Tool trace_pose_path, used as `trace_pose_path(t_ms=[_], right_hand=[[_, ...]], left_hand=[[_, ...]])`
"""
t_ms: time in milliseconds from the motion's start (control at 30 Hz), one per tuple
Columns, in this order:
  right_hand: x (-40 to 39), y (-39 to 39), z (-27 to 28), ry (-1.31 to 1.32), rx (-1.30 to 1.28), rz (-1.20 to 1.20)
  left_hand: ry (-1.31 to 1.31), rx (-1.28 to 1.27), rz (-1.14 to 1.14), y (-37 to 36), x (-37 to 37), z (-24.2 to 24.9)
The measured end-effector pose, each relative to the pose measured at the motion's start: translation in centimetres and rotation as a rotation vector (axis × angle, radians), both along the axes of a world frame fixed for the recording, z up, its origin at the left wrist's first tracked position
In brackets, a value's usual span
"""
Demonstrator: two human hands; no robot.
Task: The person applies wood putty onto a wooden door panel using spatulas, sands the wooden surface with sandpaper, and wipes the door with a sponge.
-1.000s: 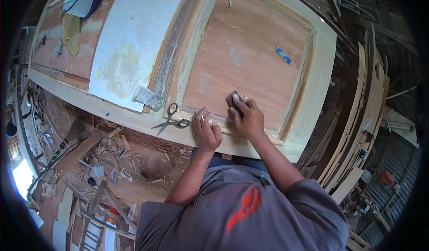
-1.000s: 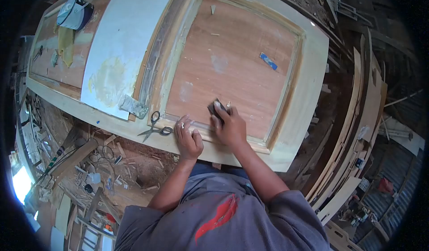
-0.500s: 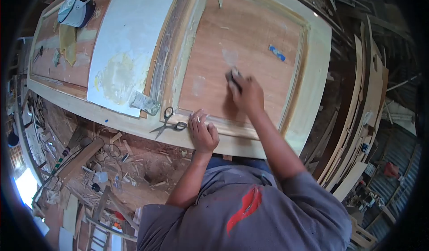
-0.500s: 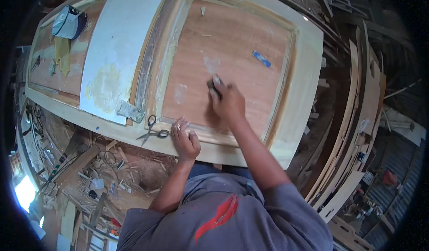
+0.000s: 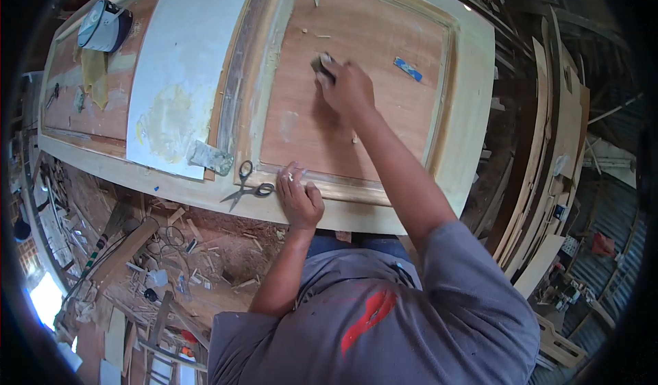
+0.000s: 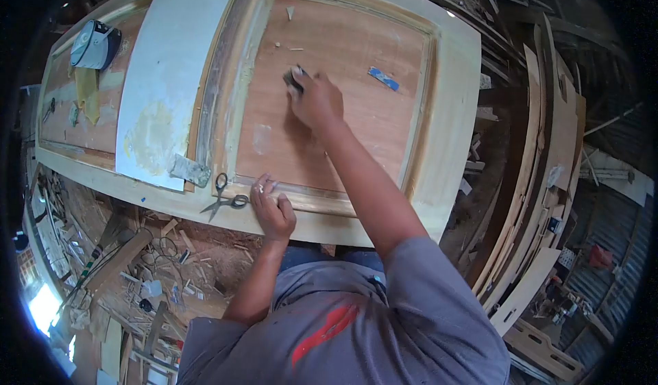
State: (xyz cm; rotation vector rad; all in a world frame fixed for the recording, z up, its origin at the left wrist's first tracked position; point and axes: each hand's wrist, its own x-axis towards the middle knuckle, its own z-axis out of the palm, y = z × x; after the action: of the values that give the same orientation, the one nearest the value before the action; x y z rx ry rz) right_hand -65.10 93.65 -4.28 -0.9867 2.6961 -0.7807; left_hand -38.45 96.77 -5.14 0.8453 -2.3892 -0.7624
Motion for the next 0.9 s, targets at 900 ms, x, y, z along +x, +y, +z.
trace_pose_path(t_ms=[900], right_hand=[[6.8,29.0,6.7,-0.199,0.435,0.029]], left_hand=[[0.038,-0.023,0.061,0.7,-0.4,-0.7]])
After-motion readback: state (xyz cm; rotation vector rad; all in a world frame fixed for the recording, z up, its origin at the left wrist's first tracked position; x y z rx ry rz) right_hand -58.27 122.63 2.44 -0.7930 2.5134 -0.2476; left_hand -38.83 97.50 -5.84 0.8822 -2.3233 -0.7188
